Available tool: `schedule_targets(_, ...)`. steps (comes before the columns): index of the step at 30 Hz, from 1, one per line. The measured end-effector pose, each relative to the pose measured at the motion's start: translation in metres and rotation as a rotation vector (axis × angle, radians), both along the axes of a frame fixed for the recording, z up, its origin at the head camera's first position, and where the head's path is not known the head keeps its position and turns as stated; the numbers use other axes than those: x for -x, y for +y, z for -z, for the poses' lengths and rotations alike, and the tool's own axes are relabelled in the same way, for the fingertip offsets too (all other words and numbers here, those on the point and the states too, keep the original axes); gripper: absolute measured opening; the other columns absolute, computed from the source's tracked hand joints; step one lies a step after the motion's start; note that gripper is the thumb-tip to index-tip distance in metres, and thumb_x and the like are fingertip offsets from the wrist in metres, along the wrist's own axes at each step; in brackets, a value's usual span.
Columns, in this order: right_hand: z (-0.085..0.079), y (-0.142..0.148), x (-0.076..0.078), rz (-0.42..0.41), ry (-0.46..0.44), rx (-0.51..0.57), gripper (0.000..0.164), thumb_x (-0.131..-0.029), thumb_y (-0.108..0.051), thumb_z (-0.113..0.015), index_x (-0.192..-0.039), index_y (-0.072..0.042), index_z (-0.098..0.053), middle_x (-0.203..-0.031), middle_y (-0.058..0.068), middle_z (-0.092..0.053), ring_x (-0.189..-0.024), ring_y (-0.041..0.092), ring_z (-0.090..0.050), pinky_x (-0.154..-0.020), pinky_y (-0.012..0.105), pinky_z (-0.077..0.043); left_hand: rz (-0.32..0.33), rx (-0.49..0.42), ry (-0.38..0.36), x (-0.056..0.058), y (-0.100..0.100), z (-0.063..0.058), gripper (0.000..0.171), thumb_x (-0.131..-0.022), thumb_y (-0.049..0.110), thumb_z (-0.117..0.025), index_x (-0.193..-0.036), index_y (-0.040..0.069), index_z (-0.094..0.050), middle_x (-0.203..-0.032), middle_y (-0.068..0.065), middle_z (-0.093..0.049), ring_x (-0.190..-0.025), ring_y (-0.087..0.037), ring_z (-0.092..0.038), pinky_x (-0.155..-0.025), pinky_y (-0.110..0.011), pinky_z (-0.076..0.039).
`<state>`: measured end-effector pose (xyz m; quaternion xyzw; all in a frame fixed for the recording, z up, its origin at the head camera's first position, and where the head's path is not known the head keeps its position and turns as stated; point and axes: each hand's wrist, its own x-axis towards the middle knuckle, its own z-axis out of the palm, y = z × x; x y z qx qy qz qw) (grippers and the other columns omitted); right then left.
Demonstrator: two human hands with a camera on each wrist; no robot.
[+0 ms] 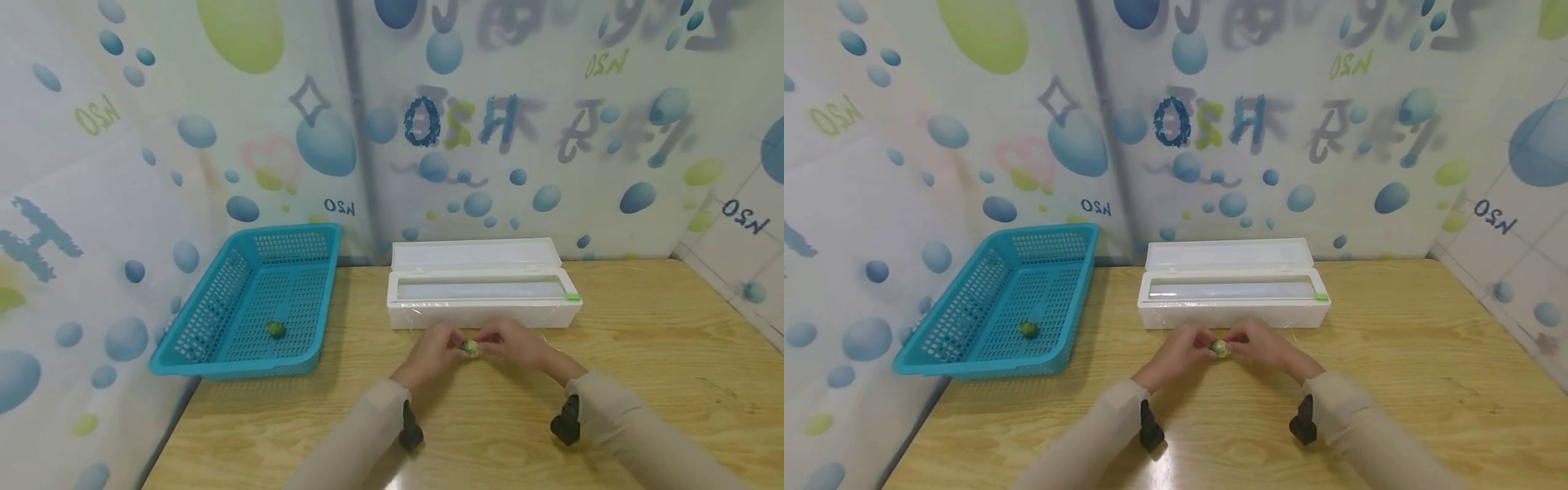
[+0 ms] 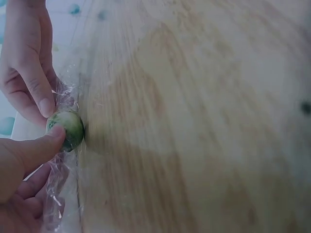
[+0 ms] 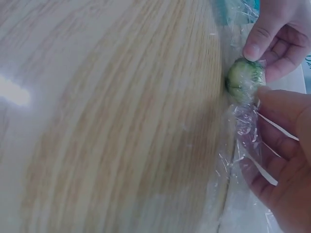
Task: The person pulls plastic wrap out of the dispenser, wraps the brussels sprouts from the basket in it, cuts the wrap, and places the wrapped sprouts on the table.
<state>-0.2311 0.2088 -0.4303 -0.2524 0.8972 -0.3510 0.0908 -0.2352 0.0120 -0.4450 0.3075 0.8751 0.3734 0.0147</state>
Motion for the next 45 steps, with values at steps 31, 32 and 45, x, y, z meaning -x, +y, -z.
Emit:
schedule_targets(31, 0.005, -0.006, 0.004, 0.025, 0.162, -0.047, 0.009, -0.082, -0.010, -0.068, -0.090, -0.014, -0.069, -0.089, -0.006, -0.064, -0.084, 0.011, -0.057, -0.075, 0.035, -0.047, -0.124, 0.319, 0.231, 0.000, 0.004, -0.012, 0.028, -0.073, 0.020, -0.077, -0.098, 0.012, -0.068, -0.098, 0.002, -0.062, -0.096, -0.014, -0.054, -0.085, -0.031, -0.041)
schedule_targets(32, 0.005, -0.005, 0.004, 0.019, 0.160, -0.043, 0.010, -0.082, -0.010, -0.068, -0.091, -0.014, -0.069, -0.089, -0.006, -0.064, -0.084, 0.011, -0.057, -0.075, 0.034, -0.048, -0.137, 0.317, 0.240, -0.001, 0.004, -0.011, 0.028, -0.073, 0.020, -0.077, -0.099, 0.012, -0.068, -0.099, 0.002, -0.062, -0.097, -0.014, -0.054, -0.085, -0.032, -0.041)
schedule_targets(45, 0.004, -0.003, 0.006, -0.068, 0.199, 0.012, 0.012, -0.082, -0.009, -0.067, -0.094, -0.006, -0.069, -0.092, -0.001, -0.066, -0.085, 0.013, -0.059, -0.074, 0.030, -0.049, -0.124, 0.229, 0.328, 0.002, 0.006, -0.007, 0.018, -0.072, 0.020, -0.078, -0.088, 0.016, -0.071, -0.087, 0.008, -0.067, -0.084, -0.008, -0.058, -0.075, -0.022, -0.044)
